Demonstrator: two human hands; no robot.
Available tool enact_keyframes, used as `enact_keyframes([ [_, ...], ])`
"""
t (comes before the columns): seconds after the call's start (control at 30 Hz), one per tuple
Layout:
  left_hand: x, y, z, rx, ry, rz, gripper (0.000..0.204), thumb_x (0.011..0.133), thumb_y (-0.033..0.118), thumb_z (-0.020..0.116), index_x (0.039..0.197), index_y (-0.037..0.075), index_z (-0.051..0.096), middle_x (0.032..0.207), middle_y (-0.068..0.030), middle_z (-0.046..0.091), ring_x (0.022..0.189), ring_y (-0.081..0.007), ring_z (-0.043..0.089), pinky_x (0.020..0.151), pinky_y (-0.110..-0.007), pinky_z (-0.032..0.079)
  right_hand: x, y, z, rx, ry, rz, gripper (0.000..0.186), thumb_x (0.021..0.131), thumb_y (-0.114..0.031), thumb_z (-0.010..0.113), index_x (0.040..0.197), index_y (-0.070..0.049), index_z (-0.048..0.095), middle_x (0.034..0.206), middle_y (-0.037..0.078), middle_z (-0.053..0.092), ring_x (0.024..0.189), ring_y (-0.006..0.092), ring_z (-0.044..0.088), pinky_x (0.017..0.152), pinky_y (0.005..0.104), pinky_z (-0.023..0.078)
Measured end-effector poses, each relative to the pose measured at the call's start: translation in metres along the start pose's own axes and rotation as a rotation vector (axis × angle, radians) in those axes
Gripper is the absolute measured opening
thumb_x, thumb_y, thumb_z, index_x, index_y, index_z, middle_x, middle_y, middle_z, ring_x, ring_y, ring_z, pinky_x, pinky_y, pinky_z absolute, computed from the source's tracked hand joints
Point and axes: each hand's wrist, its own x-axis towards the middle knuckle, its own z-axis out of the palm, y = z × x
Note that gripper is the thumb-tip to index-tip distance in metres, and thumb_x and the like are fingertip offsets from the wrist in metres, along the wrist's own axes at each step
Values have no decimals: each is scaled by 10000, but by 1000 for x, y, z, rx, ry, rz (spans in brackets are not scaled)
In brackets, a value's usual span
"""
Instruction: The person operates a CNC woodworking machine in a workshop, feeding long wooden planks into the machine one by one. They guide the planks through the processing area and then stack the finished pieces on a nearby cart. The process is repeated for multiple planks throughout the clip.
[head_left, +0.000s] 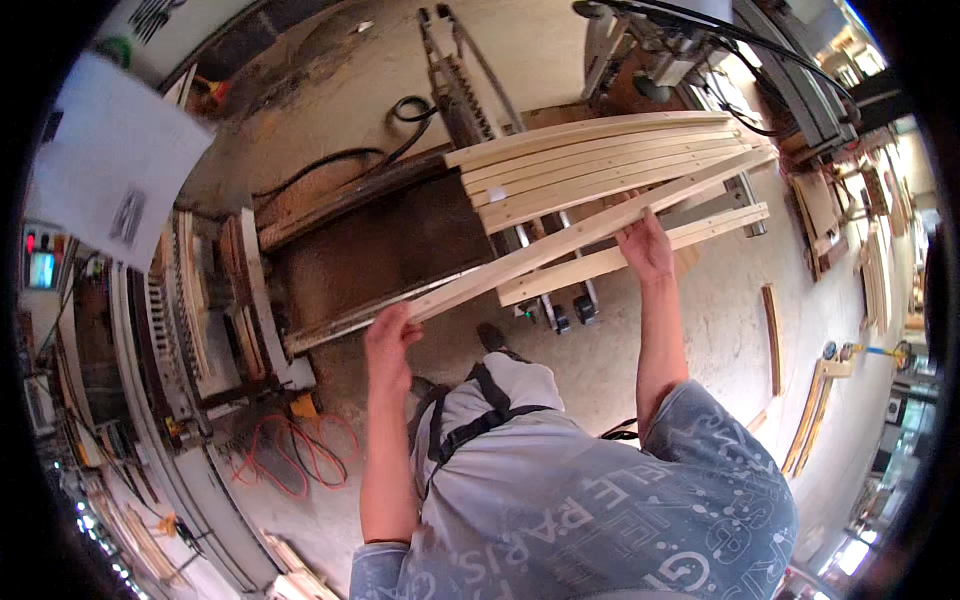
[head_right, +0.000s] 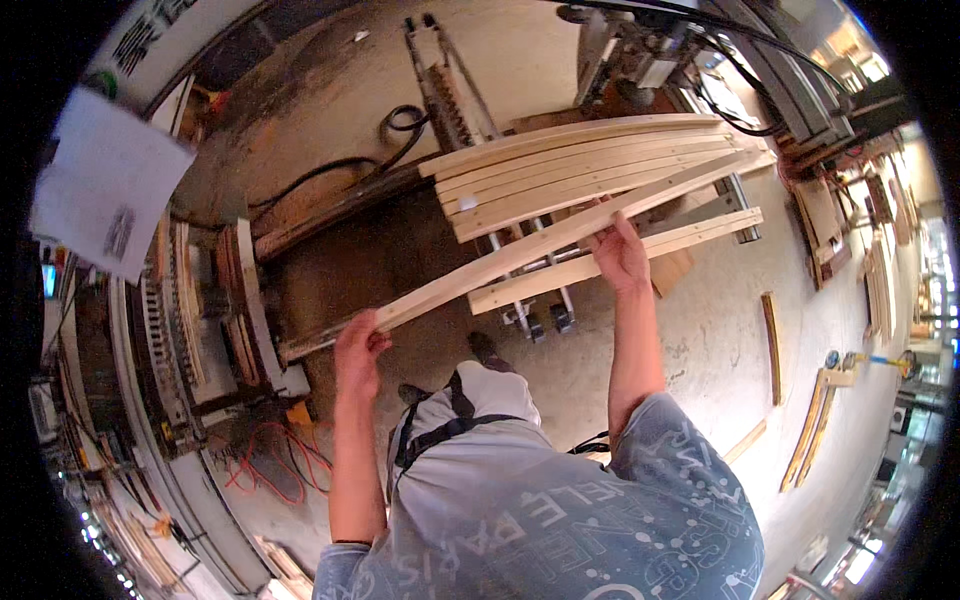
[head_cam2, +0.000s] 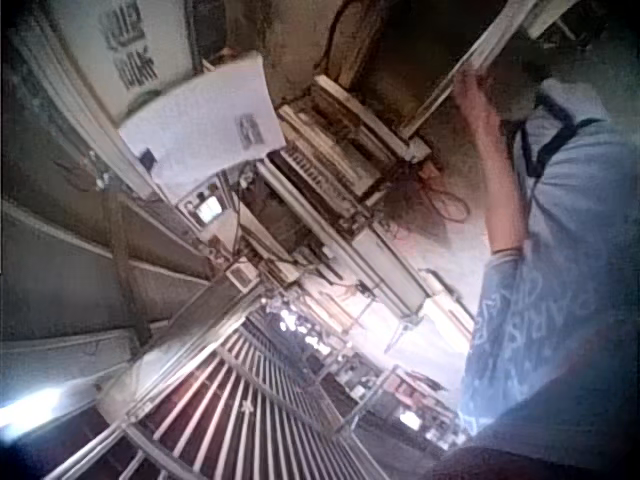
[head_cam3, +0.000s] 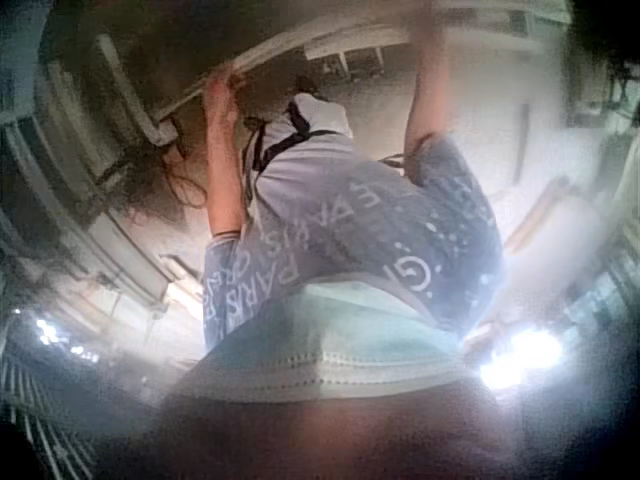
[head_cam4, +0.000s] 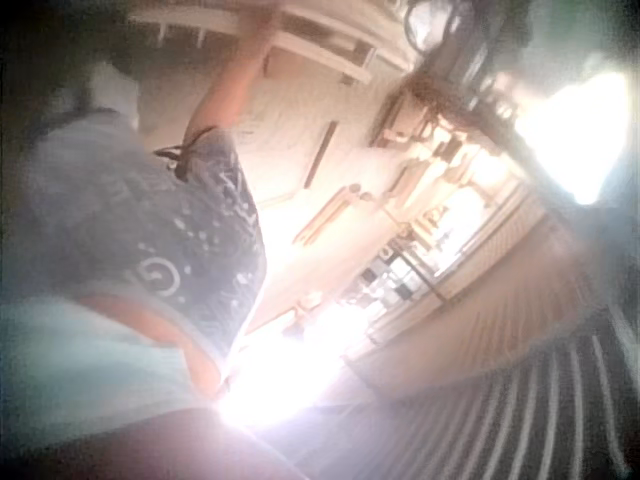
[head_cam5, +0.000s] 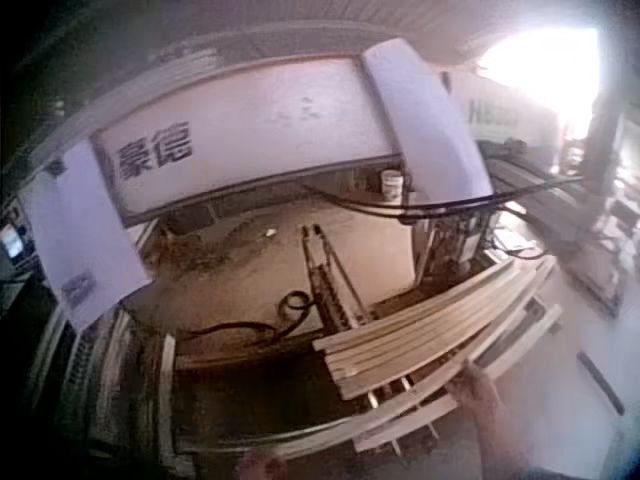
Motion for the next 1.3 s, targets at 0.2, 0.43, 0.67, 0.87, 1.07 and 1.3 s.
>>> enact_keyframes([
  [0.2,-45,4,-175,-221,47,-71,287,1006,309,552,1114,44,579,973,-73,656,822,-175,665,668,-317,579,-40,127,118,-447,-123,168,398,896,-128,681,1254,-26,542,1221,124,631,1150,246,603,965,403,529],
  [0.43,-109,-38,-342,-338,260,-5,297,1034,304,485,1128,31,551,1108,-110,624,977,-207,653,757,-393,606,-98,306,222,-664,-234,168,425,904,-207,696,1229,23,549,1171,159,658,1071,229,640,885,340,544],
  [0.67,-182,-77,-461,-389,432,197,297,1026,313,500,1127,36,539,1069,-114,633,969,-236,663,795,-422,595,-120,471,287,-787,-313,191,386,945,-252,654,1174,50,580,1111,166,678,981,227,669,875,350,543],
  [0.87,-237,-66,-505,-493,529,260,230,896,42,615,1115,9,554,1033,-123,636,917,-243,672,783,-415,614,-130,599,329,-739,-286,337,335,946,-292,666,1044,24,614,905,46,653,790,139,633,730,309,532],
  [1.07,-255,-88,-539,-571,714,242,349,777,-121,634,1115,-48,591,1022,-122,631,891,-229,663,805,-384,613,-141,716,378,-755,-390,567,357,930,-357,681,1006,-15,613,906,39,647,790,135,616,710,309,519],
  [1.3,-224,-87,-579,-680,1016,258,356,820,-145,595,1167,-72,558,1080,-142,616,901,-210,647,847,-335,577,-131,841,422,-835,-711,952,342,882,-318,738,1032,-32,625,892,39,654,773,155,631,688,322,522],
])
